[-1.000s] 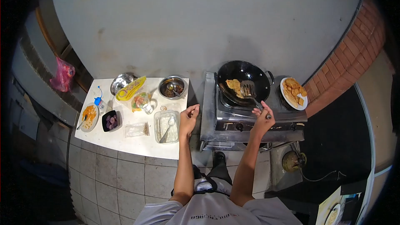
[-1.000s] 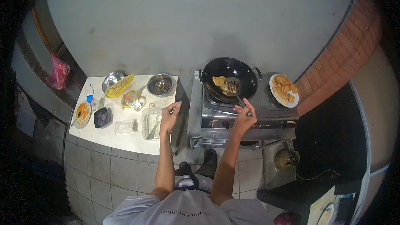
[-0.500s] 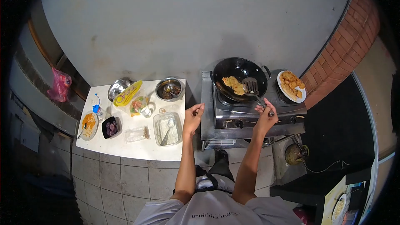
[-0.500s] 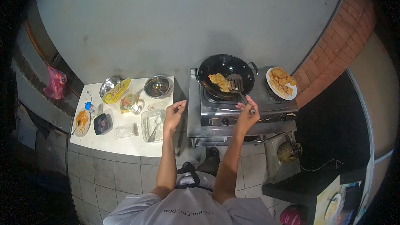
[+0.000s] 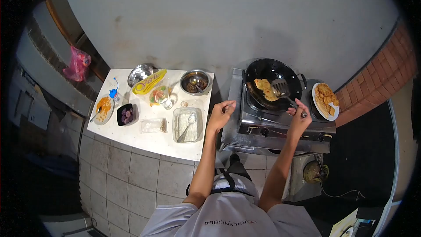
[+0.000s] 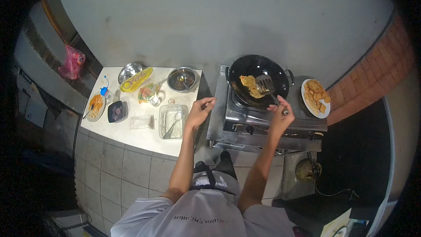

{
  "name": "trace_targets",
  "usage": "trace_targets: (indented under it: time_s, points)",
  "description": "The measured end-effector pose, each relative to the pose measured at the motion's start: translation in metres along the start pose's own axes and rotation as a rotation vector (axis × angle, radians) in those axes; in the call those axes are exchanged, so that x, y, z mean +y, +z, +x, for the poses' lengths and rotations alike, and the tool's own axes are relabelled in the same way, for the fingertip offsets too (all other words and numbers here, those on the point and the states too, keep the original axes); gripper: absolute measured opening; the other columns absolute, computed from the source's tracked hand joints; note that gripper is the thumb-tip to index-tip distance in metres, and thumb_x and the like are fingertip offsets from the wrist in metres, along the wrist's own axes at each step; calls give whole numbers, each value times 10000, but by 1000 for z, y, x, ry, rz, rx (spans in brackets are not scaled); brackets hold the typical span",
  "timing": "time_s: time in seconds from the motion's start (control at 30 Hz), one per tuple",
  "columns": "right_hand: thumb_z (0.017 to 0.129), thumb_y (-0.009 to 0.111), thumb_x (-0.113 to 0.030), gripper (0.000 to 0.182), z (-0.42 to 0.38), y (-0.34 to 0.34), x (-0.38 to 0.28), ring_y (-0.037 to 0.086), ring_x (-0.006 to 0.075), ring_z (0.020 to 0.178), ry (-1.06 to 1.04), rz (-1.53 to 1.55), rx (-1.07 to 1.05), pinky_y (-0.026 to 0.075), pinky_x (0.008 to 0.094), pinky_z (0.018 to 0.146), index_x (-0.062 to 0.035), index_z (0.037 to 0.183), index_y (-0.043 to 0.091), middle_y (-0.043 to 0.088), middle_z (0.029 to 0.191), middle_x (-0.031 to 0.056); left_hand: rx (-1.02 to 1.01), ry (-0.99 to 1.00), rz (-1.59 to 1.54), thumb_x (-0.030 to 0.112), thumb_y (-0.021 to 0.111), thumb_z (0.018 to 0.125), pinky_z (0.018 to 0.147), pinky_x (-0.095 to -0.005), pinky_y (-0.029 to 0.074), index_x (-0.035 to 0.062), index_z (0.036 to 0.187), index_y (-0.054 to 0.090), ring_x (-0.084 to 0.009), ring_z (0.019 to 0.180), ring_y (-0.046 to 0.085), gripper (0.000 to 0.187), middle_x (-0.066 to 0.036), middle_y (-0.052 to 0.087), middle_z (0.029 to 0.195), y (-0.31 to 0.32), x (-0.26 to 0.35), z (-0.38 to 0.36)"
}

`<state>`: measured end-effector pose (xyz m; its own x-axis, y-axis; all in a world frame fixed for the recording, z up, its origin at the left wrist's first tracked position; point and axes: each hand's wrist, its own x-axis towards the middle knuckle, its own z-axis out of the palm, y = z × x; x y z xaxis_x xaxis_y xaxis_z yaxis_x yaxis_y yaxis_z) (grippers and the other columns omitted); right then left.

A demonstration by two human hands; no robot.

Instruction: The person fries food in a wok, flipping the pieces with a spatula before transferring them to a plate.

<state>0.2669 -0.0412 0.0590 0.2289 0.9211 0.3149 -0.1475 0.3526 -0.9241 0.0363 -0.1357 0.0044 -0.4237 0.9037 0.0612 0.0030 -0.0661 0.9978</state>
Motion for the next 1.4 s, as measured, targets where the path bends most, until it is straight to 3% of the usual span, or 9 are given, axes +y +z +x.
trace_targets:
  time_s: [0.17, 0.3, 0.47, 0.53, 0.7, 0.93, 1.03, 1.2, 1.4]
  points:
    - [918, 459, -70, 170, 46, -11, -8, 594, 143, 623, -161, -213, -256, 517, 264, 546, 68, 955, 553, 594, 958, 125, 43, -49, 23, 179, 611, 847, 542, -190, 318, -30, 1040, 624, -39, 602, 382, 285, 54, 484, 655, -1, -16, 13]
    - [919, 467, -73, 154, 90, -27, 2, 588, 138, 616, -87, -275, -372, 509, 258, 528, 57, 934, 549, 578, 947, 122, 125, -47, -49, 161, 592, 862, 559, -189, 326, -21, 1034, 627, -37, 620, 392, 254, 56, 497, 671, 2, -8, 20]
    - [917, 492, -111, 155, 130, -22, 10, 567, 110, 519, -63, -390, -440, 468, 234, 493, 20, 937, 573, 576, 597, 64, 232, -19, -32, 181, 599, 872, 651, -187, 376, 0, 1053, 631, -51, 711, 456, 259, 28, 559, 784, 7, 11, 29]
    - [907, 498, -101, 153, 144, -20, 26, 578, 111, 531, -116, -404, -496, 477, 238, 497, 31, 925, 573, 593, 644, 85, 243, -99, -43, 183, 591, 879, 679, -192, 382, 7, 1064, 631, -54, 733, 467, 259, 24, 574, 824, 8, 18, 30]
    - [901, 507, -111, 171, 168, -6, 53, 586, 115, 531, -120, -384, -604, 484, 240, 502, 44, 902, 579, 610, 681, 98, 294, -3, -7, 184, 582, 885, 666, -187, 372, 7, 1069, 629, -45, 728, 449, 259, 36, 562, 812, 23, 28, 34]
    - [898, 502, -104, 178, 204, 2, 89, 585, 113, 515, -107, -435, -735, 466, 229, 476, 54, 892, 583, 591, 587, 70, 268, 42, 59, 191, 576, 889, 613, -191, 354, -1, 1072, 619, -41, 682, 421, 268, 43, 522, 754, 40, 39, 48]
    - [901, 484, -86, 174, 210, 3, 102, 584, 113, 517, -26, -325, -784, 470, 232, 473, 58, 877, 579, 616, 667, 89, 239, 21, 92, 228, 581, 883, 710, -237, 390, 35, 1090, 627, -73, 777, 467, 287, 8, 580, 836, 37, 35, 50]
    - [917, 435, -59, 170, 213, 7, 116, 580, 149, 540, 141, -131, -777, 476, 243, 459, 77, 887, 530, 614, 900, 172, 287, -47, 76, 242, 584, 879, 603, -212, 367, 54, 1089, 633, -65, 684, 452, 286, 10, 559, 795, 38, 46, 44]
    - [918, 432, -56, 176, 204, 17, 105, 577, 150, 546, 215, -104, -788, 472, 245, 454, 80, 870, 533, 611, 885, 167, 326, 30, 210, 219, 577, 881, 645, -226, 376, 30, 1079, 626, -66, 695, 442, 278, 15, 507, 707, 33, 47, 43]
